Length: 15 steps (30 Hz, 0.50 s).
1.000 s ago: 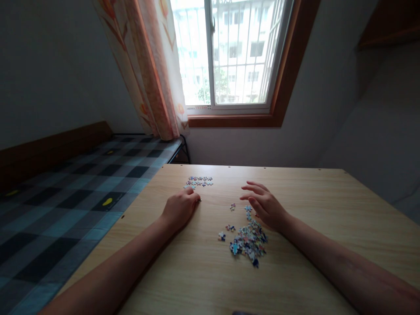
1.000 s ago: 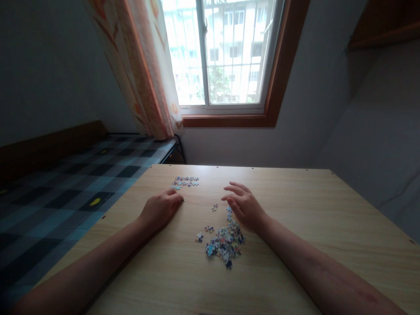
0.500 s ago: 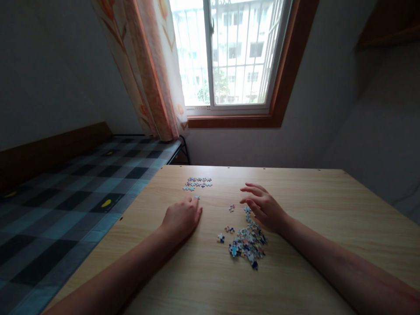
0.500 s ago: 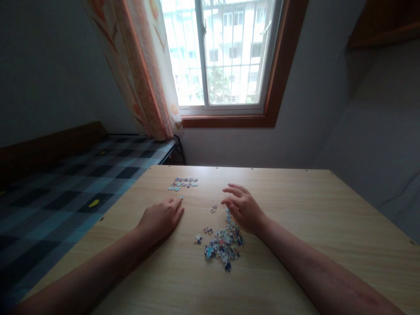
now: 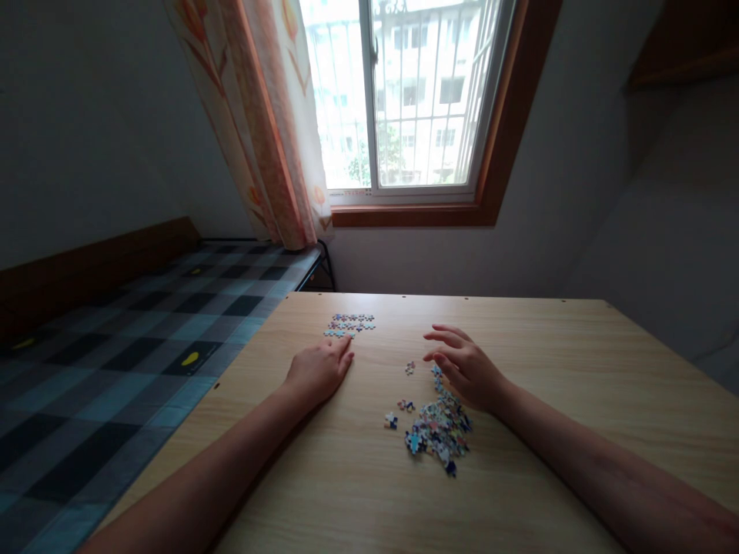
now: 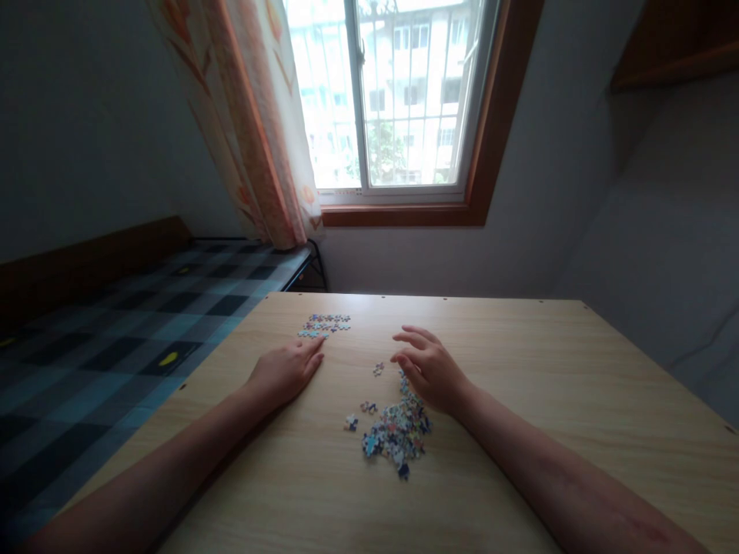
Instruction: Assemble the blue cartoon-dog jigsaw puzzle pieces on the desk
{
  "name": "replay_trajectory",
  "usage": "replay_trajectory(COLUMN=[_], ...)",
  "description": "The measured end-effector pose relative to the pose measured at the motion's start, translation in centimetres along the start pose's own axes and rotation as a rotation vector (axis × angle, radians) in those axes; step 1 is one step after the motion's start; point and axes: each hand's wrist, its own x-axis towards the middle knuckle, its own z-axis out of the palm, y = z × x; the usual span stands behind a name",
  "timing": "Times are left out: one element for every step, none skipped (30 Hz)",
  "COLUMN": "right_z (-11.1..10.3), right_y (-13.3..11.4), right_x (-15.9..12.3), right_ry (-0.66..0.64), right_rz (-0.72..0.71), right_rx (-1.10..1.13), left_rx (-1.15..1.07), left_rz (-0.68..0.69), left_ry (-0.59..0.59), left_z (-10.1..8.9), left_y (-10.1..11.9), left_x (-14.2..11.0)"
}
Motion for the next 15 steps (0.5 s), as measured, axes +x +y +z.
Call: replay_trajectory(right_z=[0.01, 0.03, 0.05, 0.07, 0.09, 0.12, 0.13, 0.14, 0.14, 0.13, 0.11, 0.09, 0.07, 0.04, 0.03], right_y=[0.01, 0.02, 0.04, 0.06, 0.08, 0.11, 0.13, 0.15, 0.16, 0.16, 0.14, 0.12, 0.09, 0.05, 0.01], right_x=[0.0, 0.01, 0.01, 0.0, 0.0, -0.01, -0.02, -0.03, -0.04, -0.04, -0.05, -0.05, -0.04, -0.03, -0.01], right_ry=[-0.001, -0.002, -0.003, -0.003, -0.002, -0.001, -0.001, 0.0, 0.0, 0.0, 0.0, 0.0, 0.001, 0.001, 0.001], right_rz=[-0.002, -0.004, -0.005, -0.007, -0.008, -0.009, -0.009, -0.009, -0.009, -0.009, -0.008, -0.007, -0.006, -0.005, -0.003], right_rx=[-0.001, -0.002, -0.004, -0.005, -0.007, -0.008, -0.008, -0.008, -0.007, -0.006, -0.004, -0.003, -0.002, -0.001, -0.001], left_rx=[-0.002, -0.005, -0.009, -0.013, -0.017, -0.019, -0.018, -0.016, -0.012, -0.008, -0.005, -0.003, -0.002, -0.003, -0.005], left_rz=[0.001, 0.001, 0.0, -0.002, -0.007, -0.011, -0.014, -0.015, -0.016, -0.016, -0.014, -0.014, -0.014, -0.016, -0.017], left_ry=[-0.001, -0.001, -0.002, -0.003, -0.004, -0.004, -0.003, -0.003, -0.002, -0.001, -0.001, -0.001, -0.002, -0.003, -0.002], left_z=[0.04, 0.07, 0.09, 0.09, 0.08, 0.07, 0.06, 0.05, 0.04, 0.03, 0.02, 0.02, 0.02, 0.02, 0.02], left_y=[-0.03, -0.05, -0.07, -0.07, -0.07, -0.05, -0.03, -0.01, 0.02, 0.04, 0.06, 0.07, 0.08, 0.1, 0.12], left_x=[0.04, 0.07, 0.1, 0.12, 0.13, 0.13, 0.12, 0.11, 0.1, 0.09, 0.08, 0.08, 0.09, 0.11, 0.14])
